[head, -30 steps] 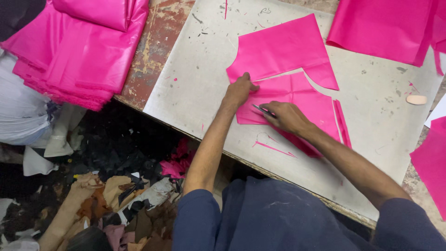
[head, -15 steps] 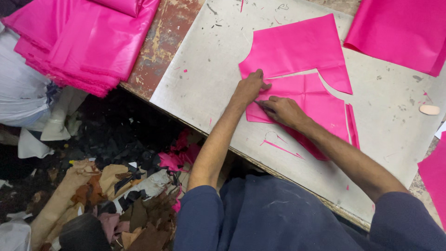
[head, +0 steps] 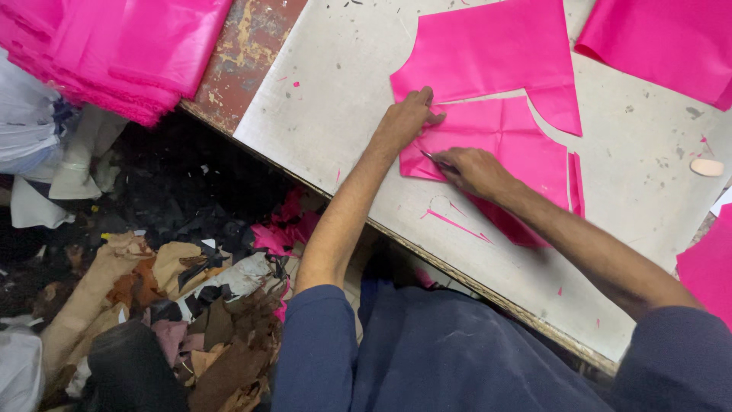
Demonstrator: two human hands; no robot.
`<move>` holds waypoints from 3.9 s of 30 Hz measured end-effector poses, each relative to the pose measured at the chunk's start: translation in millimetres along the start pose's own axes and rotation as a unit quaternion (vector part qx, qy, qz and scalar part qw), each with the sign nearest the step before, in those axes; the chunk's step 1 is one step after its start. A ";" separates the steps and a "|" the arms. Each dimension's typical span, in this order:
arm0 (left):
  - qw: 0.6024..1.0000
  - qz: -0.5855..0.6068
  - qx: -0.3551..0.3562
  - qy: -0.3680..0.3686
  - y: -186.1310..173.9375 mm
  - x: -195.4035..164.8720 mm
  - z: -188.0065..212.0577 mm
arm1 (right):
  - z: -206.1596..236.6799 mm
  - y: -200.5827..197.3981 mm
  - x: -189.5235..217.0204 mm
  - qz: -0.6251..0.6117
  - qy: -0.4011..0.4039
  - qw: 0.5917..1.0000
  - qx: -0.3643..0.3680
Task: The person folds a large piece of pink fabric on a work table, then uses a utility knife to cut it into smaller pieces. The cut pieces are stacked on the table.
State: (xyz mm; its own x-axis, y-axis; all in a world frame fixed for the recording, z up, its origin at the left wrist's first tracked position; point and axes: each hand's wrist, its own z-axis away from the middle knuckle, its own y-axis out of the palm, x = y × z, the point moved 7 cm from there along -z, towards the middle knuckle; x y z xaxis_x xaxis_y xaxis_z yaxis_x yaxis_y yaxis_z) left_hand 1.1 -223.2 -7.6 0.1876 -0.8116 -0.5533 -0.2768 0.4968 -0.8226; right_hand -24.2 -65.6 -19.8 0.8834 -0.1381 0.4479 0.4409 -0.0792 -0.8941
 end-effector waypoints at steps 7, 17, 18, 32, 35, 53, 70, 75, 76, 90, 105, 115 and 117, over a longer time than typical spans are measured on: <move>0.999 0.028 0.017 -0.018 -9.4 -7.9 3.9 | 131.0 -3.8 -3.2 0.006 0.064 0.997 0.043; 0.970 -0.189 0.110 0.110 -3.8 -33.0 -30.9 | 136.1 -32.7 50.4 0.050 0.207 0.977 -0.008; 0.959 -0.221 0.145 0.103 3.9 -33.2 -37.4 | 133.1 -36.2 60.2 0.025 0.221 0.974 -0.050; 0.876 -0.157 0.325 0.321 42.4 -71.2 -89.0 | -18.7 -12.6 31.1 -0.008 0.305 0.895 -0.326; 0.886 -0.108 0.345 0.290 48.1 -62.6 -83.1 | -17.3 -5.3 27.4 -0.014 0.344 0.894 -0.288; 0.897 0.067 0.335 0.282 32.8 -48.0 -74.3 | 47.9 34.8 69.8 -0.001 0.398 0.907 -0.138; 0.976 -0.065 0.050 0.204 50.3 -71.6 -50.7 | 304.6 -42.5 7.8 0.146 0.576 0.724 -0.351; 0.987 -0.087 -0.018 0.133 42.2 -76.0 -40.4 | 277.8 -40.3 2.8 0.160 0.446 0.807 -0.352; 0.988 -0.081 -0.037 0.128 38.5 -72.2 -39.4 | 267.3 -31.4 6.1 0.142 0.426 0.824 -0.346; 0.921 -0.159 -0.107 0.340 -23.1 -210.8 46.1 | 272.1 -47.2 17.5 -0.092 0.372 0.852 -0.357; 0.812 0.234 0.382 0.374 58.1 -418.6 60.8 | 479.2 -49.4 -25.8 -0.284 0.431 0.815 -0.261; 0.817 0.540 0.176 0.100 190.5 -451.8 -20.7 | 527.5 -153.9 -12.7 -0.144 0.462 0.643 -0.594; 0.841 0.522 0.036 0.139 174.8 -466.7 -25.9 | 522.3 -150.3 -24.9 -0.207 0.434 0.621 -0.619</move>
State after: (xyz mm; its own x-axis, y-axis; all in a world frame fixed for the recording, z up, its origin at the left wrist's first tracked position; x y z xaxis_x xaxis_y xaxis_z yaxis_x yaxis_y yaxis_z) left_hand -159.3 234.5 110.2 -0.3528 0.0434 -0.9347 -0.0930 0.9923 0.0812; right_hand -29.4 465.4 98.6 0.0794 -0.2895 0.9539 -0.3335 -0.9095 -0.2482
